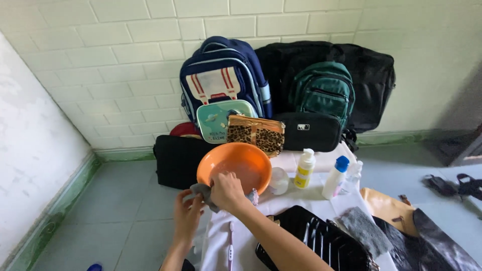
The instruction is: Cleaning and brushing a black leather handbag using specialized solutions and tools.
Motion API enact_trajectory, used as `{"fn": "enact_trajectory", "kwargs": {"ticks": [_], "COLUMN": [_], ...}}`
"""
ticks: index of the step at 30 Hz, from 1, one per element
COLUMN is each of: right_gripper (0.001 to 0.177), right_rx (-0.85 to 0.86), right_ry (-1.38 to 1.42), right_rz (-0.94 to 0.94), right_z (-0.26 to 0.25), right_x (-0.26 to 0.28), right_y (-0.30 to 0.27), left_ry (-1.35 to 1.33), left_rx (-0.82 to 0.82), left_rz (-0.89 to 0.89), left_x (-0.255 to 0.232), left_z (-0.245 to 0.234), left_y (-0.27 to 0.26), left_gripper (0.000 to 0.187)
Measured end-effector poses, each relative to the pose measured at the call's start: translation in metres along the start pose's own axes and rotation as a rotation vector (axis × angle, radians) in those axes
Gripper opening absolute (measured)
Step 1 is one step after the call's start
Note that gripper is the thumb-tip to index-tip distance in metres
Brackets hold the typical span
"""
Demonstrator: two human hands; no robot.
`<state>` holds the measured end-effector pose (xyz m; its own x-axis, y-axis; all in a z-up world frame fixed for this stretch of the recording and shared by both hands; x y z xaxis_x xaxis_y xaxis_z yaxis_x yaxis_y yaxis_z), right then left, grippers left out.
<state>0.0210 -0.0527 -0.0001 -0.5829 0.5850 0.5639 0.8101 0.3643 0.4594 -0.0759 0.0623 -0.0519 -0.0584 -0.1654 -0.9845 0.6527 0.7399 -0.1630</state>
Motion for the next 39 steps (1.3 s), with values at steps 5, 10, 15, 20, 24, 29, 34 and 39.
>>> {"fn": "enact_trajectory", "kwargs": {"ticks": [5, 10, 15, 20, 24, 29, 34, 39], "right_gripper": [0.021, 0.022, 0.017, 0.018, 0.032, 0.068, 0.107, 0.081], "right_rx": [-0.12, -0.11, -0.195, -0.278, -0.703, -0.603, -0.366, -0.325], "right_ry": [-0.006, 0.017, 0.162, 0.182, 0.251, 0.022, -0.017, 0.022], "right_rz": [-0.097, -0.138, -0.144, -0.071, 0.041, 0.214, 0.561, 0.577], "right_z": [-0.013, -0.036, -0.083, -0.135, -0.196, -0.209, -0.177, -0.139], "right_x": [0.012, 0.021, 0.027, -0.025, -0.087, -0.131, -0.168, -0.211], "right_y": [-0.007, -0.022, -0.031, -0.014, -0.013, -0.031, -0.03, -0.028], "left_ry": [0.07, 0.298, 0.416, 0.412, 0.456, 0.481, 0.531, 0.529], "left_rx": [-0.075, -0.13, -0.155, -0.096, 0.063, 0.114, 0.035, 0.055], "left_rz": [0.076, 0.429, 0.68, 0.534, 0.724, 0.893, 0.727, 0.589], "left_x": [-0.011, -0.032, -0.026, -0.042, -0.043, -0.043, -0.051, -0.055], "left_z": [0.001, 0.011, 0.012, 0.012, 0.017, 0.021, 0.019, 0.022], "left_y": [-0.007, -0.019, -0.002, -0.012, 0.005, 0.011, -0.007, -0.013], "left_gripper": [0.05, 0.034, 0.029, 0.034, 0.034, 0.034, 0.038, 0.056]}}
Point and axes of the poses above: each hand's wrist, its own y-axis towards the middle knuckle, its own z-axis out of the palm, x = y × z, the point moved 4 cm from there along y, towards the middle knuckle, and after that the axes turned 12 degrees about -x, right-handed, at the moved point
